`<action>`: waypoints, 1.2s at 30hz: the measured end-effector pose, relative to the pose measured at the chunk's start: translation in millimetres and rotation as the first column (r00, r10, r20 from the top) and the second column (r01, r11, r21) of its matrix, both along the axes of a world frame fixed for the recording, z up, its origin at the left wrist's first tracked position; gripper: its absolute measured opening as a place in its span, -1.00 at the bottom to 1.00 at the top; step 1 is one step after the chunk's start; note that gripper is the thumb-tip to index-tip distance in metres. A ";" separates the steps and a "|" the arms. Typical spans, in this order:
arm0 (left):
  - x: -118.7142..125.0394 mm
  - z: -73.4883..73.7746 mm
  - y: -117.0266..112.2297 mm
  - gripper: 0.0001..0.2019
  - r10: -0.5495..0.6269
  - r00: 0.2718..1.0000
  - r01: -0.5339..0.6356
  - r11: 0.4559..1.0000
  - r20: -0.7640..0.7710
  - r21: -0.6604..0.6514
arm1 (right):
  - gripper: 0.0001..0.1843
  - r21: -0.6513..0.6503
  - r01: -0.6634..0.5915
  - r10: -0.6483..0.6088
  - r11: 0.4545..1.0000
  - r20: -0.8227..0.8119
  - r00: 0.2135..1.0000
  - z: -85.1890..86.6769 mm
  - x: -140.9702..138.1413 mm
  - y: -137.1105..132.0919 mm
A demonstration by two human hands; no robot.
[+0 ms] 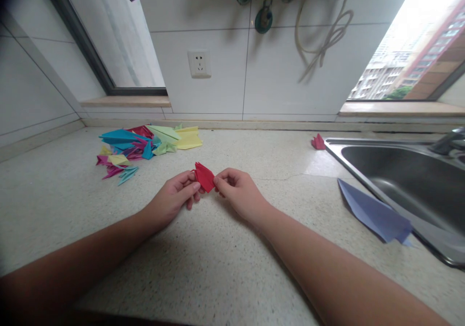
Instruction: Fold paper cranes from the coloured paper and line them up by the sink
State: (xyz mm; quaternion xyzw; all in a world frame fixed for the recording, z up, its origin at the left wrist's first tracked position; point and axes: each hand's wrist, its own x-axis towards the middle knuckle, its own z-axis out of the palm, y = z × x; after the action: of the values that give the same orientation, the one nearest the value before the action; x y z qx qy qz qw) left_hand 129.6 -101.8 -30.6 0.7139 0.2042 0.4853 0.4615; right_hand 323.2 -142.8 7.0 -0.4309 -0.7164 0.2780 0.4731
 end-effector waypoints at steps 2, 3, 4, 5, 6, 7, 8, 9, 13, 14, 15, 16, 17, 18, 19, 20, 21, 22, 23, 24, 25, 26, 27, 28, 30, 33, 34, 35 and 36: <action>0.0 -0.3 -1.0 -0.65 0.007 0.999 -0.007 1.000 -0.040 0.011 | -0.64 0.009 -0.006 0.007 1.000 -0.022 1.000 0.1 -0.4 -0.1; 0.1 -0.4 -1.1 -0.65 0.017 0.998 -0.016 1.000 -0.059 0.013 | -0.64 0.009 -0.010 0.010 1.000 -0.027 1.000 0.3 -0.8 -0.6; 0.3 -0.5 -1.1 -0.65 0.029 0.997 -0.028 1.000 -0.070 0.013 | -0.65 0.002 -0.015 0.015 1.000 -0.035 0.999 0.8 -1.3 -1.2; 0.4 -0.5 -0.8 -0.65 0.040 0.996 -0.039 0.999 -0.074 0.009 | -0.65 -0.010 -0.020 0.019 1.000 -0.045 0.999 1.4 -1.9 -2.1; 0.6 -0.4 -0.5 -0.66 0.047 0.996 -0.047 0.999 -0.072 0.003 | -0.67 -0.026 -0.026 0.024 0.999 -0.055 0.998 2.2 -2.5 -3.0; 0.6 -0.3 -0.2 -0.66 0.052 0.996 -0.052 0.999 -0.066 -0.003 | -0.68 -0.041 -0.031 0.028 0.999 -0.062 0.998 3.0 -3.1 -3.9; 0.7 -0.1 -0.1 -0.66 0.058 0.996 -0.059 0.998 -0.060 -0.006 | -0.69 -0.052 -0.033 0.030 0.998 -0.067 0.997 3.7 -3.5 -4.7; 0.8 0.2 -0.1 -0.66 0.067 0.996 -0.068 0.998 -0.057 -0.009 | -0.70 -0.056 -0.035 0.032 0.998 -0.068 0.997 4.4 -3.8 -5.2; 0.6 1.2 -1.4 -0.66 0.097 0.993 -0.098 0.995 -0.069 -0.020 | -0.71 -0.045 -0.043 0.040 0.998 -0.053 0.998 4.2 -4.0 -4.6; 0.4 1.2 -1.7 -0.66 0.099 0.993 -0.100 0.995 -0.071 -0.021 | -0.70 -0.041 -0.046 0.044 0.998 -0.050 0.998 3.5 -4.2 -4.0; 0.1 1.1 -1.8 -0.66 0.101 0.992 -0.103 0.995 -0.072 -0.020 | -0.70 -0.037 -0.048 0.047 0.998 -0.045 0.998 2.7 -4.4 -3.4; -0.2 0.8 -1.7 -0.66 0.101 0.992 -0.103 0.994 -0.072 -0.019 | -0.69 -0.035 -0.049 0.047 0.998 -0.041 0.998 1.8 -4.7 -3.0; -0.5 0.4 -1.4 -0.66 0.102 0.992 -0.103 0.995 -0.071 -0.016 | -0.68 -0.033 -0.048 0.047 0.998 -0.038 0.998 1.0 -4.8 -2.5; -0.8 0.1 -0.7 -0.66 0.104 0.992 -0.105 0.994 -0.070 -0.011 | -0.67 -0.036 -0.049 0.047 0.998 -0.035 0.998 0.5 -4.5 -2.2; -1.2 -0.1 0.2 -0.66 0.112 0.991 -0.112 0.994 -0.070 0.000 | -0.66 -0.039 -0.051 0.050 0.998 -0.025 0.998 0.5 -3.5 -1.8; -1.6 -0.1 1.2 -0.66 0.133 0.988 -0.132 0.991 -0.074 0.017 | -0.66 -0.033 -0.055 0.055 0.998 0.002 0.998 1.0 -1.5 -1.4; -2.1 0.2 2.3 -0.66 0.162 0.984 -0.160 0.986 -0.079 0.039 | -0.67 -0.009 -0.050 0.050 0.999 0.055 0.997 2.3 1.8 -0.7; -2.4 0.6 3.3 -0.66 0.193 0.978 -0.189 0.980 -0.082 0.058 | -0.69 0.038 -0.033 0.028 0.999 0.134 0.991 4.3 6.3 0.2; -2.7 1.2 4.1 -0.67 0.221 0.972 -0.216 0.974 -0.085 0.068 | -0.71 0.105 -0.010 -0.015 0.994 0.234 0.972 6.9 12.0 1.4; -2.9 1.7 4.7 -0.67 0.242 0.966 -0.237 0.969 -0.090 0.066 | -0.73 0.185 0.023 -0.085 0.983 0.339 0.937 9.9 18.5 2.9; -3.0 2.0 5.0 -0.67 0.252 0.963 -0.247 0.967 -0.097 0.057 | -0.75 0.257 0.052 -0.162 0.965 0.430 0.888 13.2 25.4 4.7; -2.9 1.9 5.0 -0.67 0.250 0.963 -0.247 0.968 -0.103 0.044 | -0.76 0.312 0.077 -0.233 0.947 0.502 0.833 16.5 32.2 6.6; -2.7 1.6 4.9 -0.66 0.247 0.963 -0.245 0.969 -0.112 0.034 | -0.76 0.348 0.100 -0.292 0.932 0.557 0.777 19.5 38.6 8.5; -2.3 1.0 4.7 -0.66 0.242 0.963 -0.241 0.970 -0.121 0.029 | -0.75 0.371 0.114 -0.333 0.922 0.606 0.723 22.1 44.2 10.2; -0.9 0.2 5.3 -0.64 0.244 0.960 -0.242 0.970 -0.137 0.029 | -0.72 0.401 0.140 -0.394 0.905 0.669 0.630 25.5 53.0 12.8; 3.4 6.6 12.3 -0.62 0.250 0.957 -0.244 0.968 -0.149 0.058 | -0.71 0.396 0.163 -0.414 0.904 0.711 0.568 27.4 63.3 14.7; 6.2 12.6 16.9 -0.62 0.253 0.955 -0.243 0.967 -0.155 0.080 | -0.71 0.391 0.164 -0.412 0.906 0.721 0.557 27.7 67.2 15.3; 10.2 20.9 22.6 -0.62 0.254 0.951 -0.238 0.965 -0.175 0.107 | -0.72 0.396 0.159 -0.414 0.904 0.721 0.556 28.1 71.8 16.2; 15.9 31.4 28.9 -0.63 0.258 0.944 -0.234 0.963 -0.204 0.136 | -0.72 0.405 0.154 -0.417 0.901 0.713 0.563 28.7 77.0 17.5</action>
State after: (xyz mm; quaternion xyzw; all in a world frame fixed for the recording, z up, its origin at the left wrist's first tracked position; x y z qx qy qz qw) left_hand 145.5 -72.9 0.8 0.7564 0.3144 0.4678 0.3319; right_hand 400.2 -125.4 35.6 -0.5433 -0.8024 -0.1315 0.2090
